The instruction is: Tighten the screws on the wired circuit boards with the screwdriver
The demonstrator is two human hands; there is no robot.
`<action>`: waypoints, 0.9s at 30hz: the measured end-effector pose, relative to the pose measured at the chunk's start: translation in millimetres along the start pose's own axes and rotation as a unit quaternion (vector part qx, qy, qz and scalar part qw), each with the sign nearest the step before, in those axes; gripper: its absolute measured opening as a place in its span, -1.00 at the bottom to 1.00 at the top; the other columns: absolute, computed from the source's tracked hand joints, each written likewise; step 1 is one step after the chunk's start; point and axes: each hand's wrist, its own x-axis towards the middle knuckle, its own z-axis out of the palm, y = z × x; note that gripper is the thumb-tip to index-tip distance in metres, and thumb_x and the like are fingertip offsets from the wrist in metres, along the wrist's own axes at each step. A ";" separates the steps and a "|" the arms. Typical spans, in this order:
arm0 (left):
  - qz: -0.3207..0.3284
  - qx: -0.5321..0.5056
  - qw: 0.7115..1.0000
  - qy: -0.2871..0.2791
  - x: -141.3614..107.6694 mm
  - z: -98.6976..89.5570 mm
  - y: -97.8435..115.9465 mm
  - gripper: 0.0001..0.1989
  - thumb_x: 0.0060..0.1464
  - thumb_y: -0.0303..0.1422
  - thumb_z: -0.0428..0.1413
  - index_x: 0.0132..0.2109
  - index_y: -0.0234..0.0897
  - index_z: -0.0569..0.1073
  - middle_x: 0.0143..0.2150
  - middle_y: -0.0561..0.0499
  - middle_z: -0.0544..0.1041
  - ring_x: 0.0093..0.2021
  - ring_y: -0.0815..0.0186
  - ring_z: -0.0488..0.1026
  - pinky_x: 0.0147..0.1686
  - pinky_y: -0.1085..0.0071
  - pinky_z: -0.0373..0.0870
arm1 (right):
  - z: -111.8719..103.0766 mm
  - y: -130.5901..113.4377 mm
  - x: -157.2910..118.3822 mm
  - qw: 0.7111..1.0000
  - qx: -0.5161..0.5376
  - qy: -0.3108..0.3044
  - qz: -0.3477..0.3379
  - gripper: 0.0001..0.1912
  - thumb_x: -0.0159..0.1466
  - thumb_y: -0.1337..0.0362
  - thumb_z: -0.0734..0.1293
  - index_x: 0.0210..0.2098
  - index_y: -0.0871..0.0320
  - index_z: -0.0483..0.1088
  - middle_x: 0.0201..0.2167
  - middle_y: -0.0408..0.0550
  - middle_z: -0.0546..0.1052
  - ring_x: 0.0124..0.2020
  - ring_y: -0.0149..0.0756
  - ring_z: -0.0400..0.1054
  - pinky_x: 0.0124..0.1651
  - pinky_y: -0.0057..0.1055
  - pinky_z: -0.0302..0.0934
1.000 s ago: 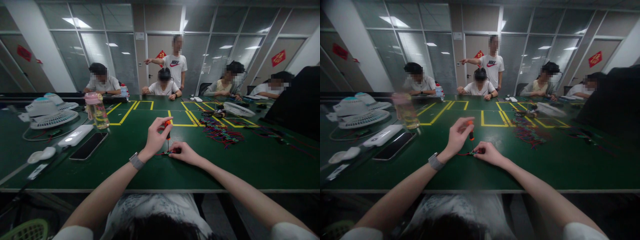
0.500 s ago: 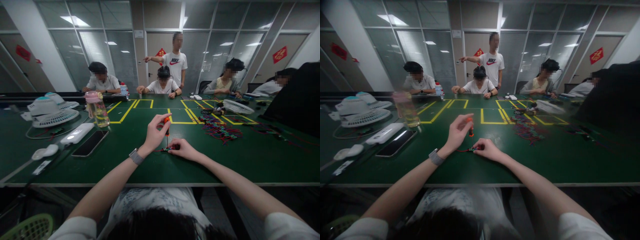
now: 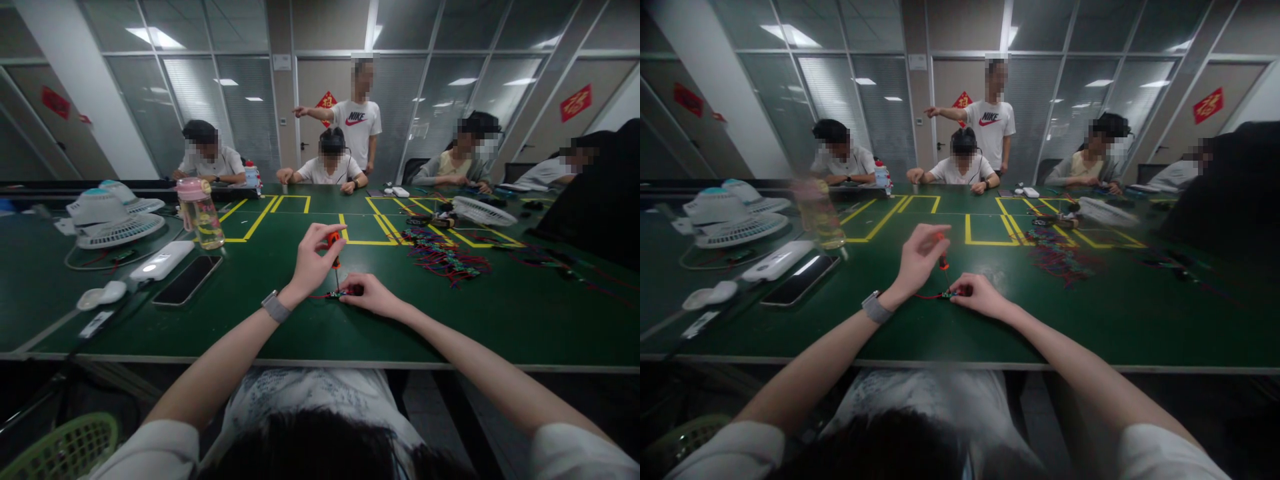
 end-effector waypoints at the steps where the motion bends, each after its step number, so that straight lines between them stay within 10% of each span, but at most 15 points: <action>1: 0.006 0.016 1.000 0.003 -0.2 -0.5 0.1 -0.76 0.16 -0.32 0.11 -0.02 -0.19 0.51 -0.13 -0.04 0.37 -0.17 0.36 0.41 -0.25 0.48 0.48 | 0.1 0.0 0.0 1.000 0.002 0.001 0.000 -0.85 0.12 0.33 0.41 -0.29 0.23 0.54 -0.44 -0.10 0.45 -0.44 -0.40 0.27 -0.36 -0.46 0.18; 19: -0.023 -0.082 0.994 -0.067 0.2 1.5 3.4 -0.65 0.27 -0.36 -0.06 0.16 -0.19 0.36 0.05 -0.11 0.41 -0.11 0.34 0.47 -0.16 0.40 0.49 | 0.7 -1.8 -0.6 1.000 -0.014 0.004 -0.006 -0.86 0.13 0.33 0.41 -0.29 0.23 0.55 -0.43 -0.08 0.46 -0.44 -0.39 0.28 -0.35 -0.45 0.17; 27: 0.003 0.021 1.000 -0.004 1.2 -1.5 1.4 -0.75 0.18 -0.33 0.08 -0.01 -0.18 0.51 -0.04 -0.07 0.39 -0.08 0.32 0.42 -0.16 0.45 0.46 | 2.1 -3.5 -0.4 1.000 -0.014 0.010 -0.017 -0.86 0.15 0.32 0.40 -0.29 0.20 0.56 -0.41 -0.07 0.47 -0.40 -0.37 0.31 -0.31 -0.43 0.20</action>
